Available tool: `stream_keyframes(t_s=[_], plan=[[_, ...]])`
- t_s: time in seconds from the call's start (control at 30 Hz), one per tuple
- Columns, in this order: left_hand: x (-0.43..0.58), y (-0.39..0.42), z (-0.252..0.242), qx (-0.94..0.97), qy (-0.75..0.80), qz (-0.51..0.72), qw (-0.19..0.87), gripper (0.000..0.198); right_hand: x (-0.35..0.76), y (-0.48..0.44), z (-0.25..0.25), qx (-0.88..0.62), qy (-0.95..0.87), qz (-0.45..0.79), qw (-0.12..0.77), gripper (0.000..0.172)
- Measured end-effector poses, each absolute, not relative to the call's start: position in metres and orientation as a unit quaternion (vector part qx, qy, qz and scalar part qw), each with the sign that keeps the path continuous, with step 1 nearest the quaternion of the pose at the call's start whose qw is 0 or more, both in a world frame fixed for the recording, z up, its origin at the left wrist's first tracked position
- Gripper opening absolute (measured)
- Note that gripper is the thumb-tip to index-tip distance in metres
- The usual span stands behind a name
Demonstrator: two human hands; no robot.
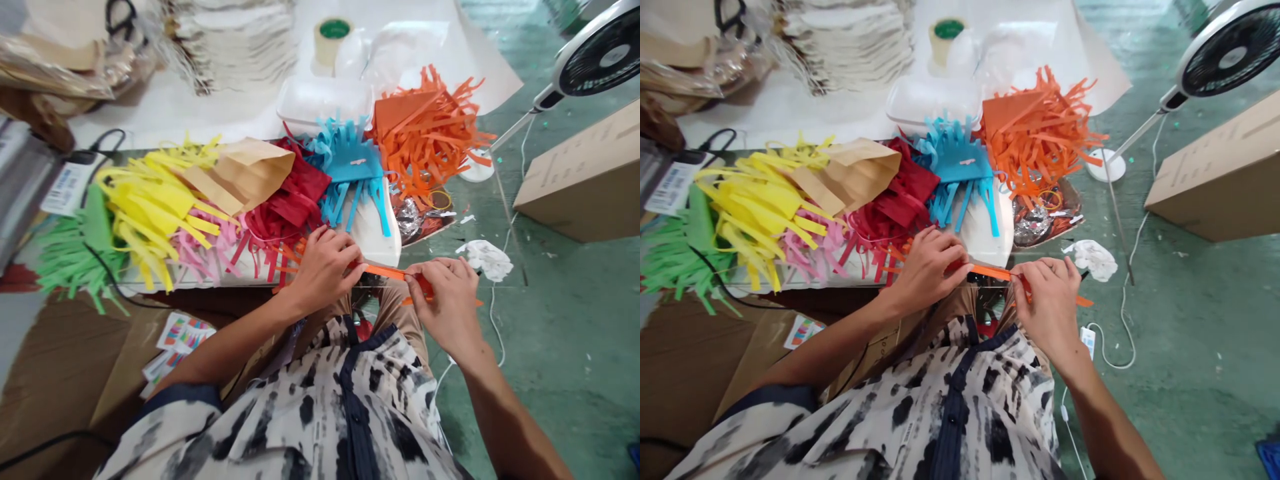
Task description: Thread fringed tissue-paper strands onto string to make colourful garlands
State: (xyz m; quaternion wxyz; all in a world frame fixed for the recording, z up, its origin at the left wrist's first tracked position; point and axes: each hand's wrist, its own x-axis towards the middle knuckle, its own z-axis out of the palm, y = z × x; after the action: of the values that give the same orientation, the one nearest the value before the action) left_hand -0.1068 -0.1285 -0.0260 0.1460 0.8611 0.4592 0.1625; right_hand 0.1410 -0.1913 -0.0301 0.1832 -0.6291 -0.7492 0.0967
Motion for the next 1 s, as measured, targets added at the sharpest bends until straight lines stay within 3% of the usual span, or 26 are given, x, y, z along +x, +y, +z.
stream_keyframes(t_s=[0.27,0.37,0.5,0.67,0.83,1.0], plan=[[-0.104,-0.129,-0.029,0.863,0.456,0.172,0.134,0.008,0.135,-0.186,-0.025,-0.646,-0.749,0.056,0.136,0.013],[-0.101,-0.135,-0.03,0.89,0.402,0.197,0.088,0.02,0.135,-0.192,-0.036,-0.634,-0.758,-0.014,0.156,0.014],[-0.098,-0.145,-0.031,0.935,0.312,0.165,0.035,0.032,0.139,-0.202,-0.05,-0.564,-0.803,-0.065,0.182,0.029],[-0.12,-0.153,-0.029,0.915,0.35,0.198,-0.006,0.029,0.149,-0.211,-0.045,-0.562,-0.813,-0.011,0.15,0.039],[-0.13,-0.158,-0.017,0.864,0.446,0.228,-0.045,0.014,0.149,-0.211,-0.039,-0.556,-0.816,-0.018,0.157,0.031],[-0.098,-0.148,-0.026,0.931,0.303,0.2,0.024,0.022,0.146,-0.2,-0.038,-0.575,-0.799,-0.005,0.174,0.017]])
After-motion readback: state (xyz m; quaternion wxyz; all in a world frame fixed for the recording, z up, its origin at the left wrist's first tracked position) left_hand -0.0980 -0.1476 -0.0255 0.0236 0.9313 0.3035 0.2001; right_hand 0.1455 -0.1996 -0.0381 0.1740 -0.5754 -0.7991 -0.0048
